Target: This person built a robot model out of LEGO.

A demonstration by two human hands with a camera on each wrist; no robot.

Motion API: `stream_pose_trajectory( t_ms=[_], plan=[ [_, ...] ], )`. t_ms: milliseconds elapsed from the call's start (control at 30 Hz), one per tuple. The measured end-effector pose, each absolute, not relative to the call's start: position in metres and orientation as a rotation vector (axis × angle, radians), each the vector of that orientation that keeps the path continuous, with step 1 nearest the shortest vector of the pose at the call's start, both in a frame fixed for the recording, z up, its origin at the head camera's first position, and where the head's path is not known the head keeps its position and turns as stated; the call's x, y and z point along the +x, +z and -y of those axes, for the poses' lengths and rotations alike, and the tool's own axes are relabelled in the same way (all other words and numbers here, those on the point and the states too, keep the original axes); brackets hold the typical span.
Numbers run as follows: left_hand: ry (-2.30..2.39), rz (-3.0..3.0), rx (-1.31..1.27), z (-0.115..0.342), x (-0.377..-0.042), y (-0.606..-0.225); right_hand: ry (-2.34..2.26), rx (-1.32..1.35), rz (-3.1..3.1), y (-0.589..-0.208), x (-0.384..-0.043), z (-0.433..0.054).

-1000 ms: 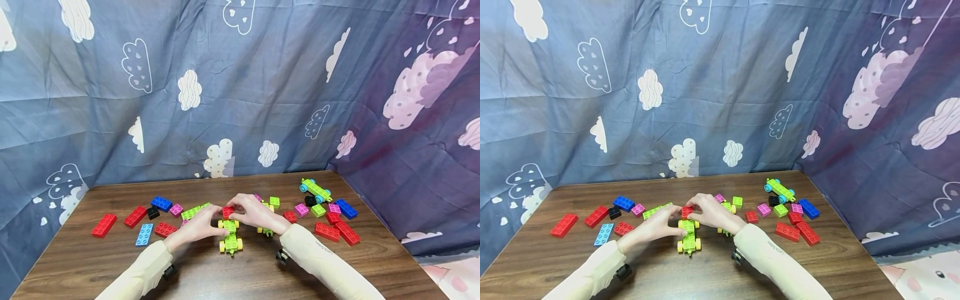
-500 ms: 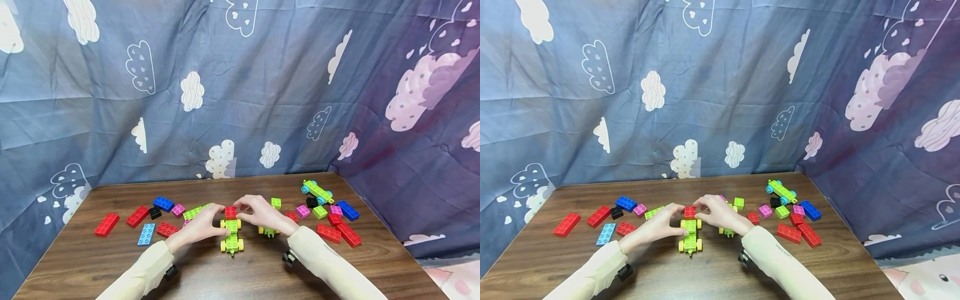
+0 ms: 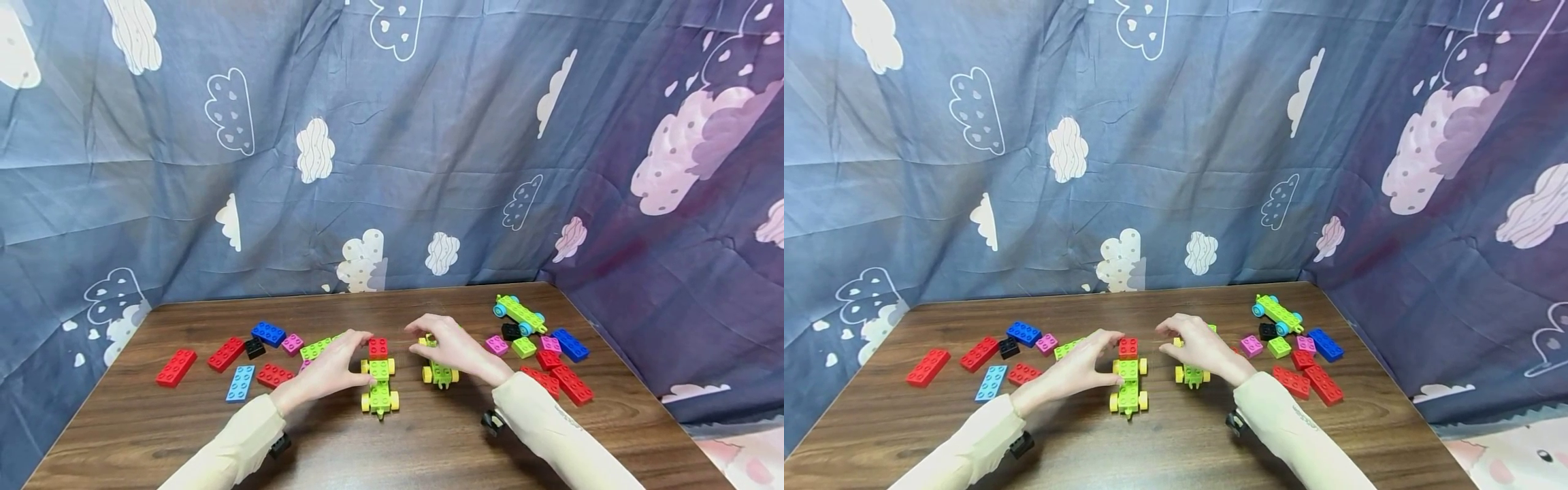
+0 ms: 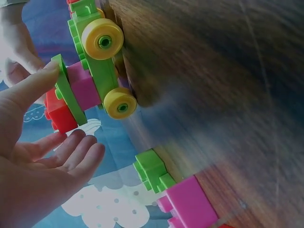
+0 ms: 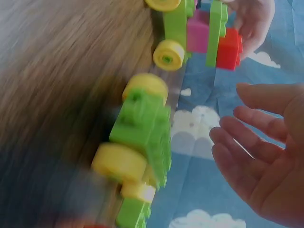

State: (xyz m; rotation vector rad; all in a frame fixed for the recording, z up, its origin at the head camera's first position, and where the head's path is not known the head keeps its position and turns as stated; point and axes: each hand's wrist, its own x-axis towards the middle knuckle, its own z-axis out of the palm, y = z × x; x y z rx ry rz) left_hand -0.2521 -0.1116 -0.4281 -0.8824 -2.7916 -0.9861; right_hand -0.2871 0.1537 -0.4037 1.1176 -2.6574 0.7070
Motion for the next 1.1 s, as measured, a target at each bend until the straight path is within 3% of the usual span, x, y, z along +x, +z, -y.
stream_pose_trajectory(
  t_ms=[500,1100],
  plan=[
    [-0.777,2.667,-0.953,0.112,-0.248,-0.425,0.379,0.915,2.914,-0.416,-0.286,-0.188],
    [-0.636,2.619,-1.009,0.107,-0.266,-0.423,0.321,1.034,2.914,-0.416,-0.277,-0.195]
  ],
)
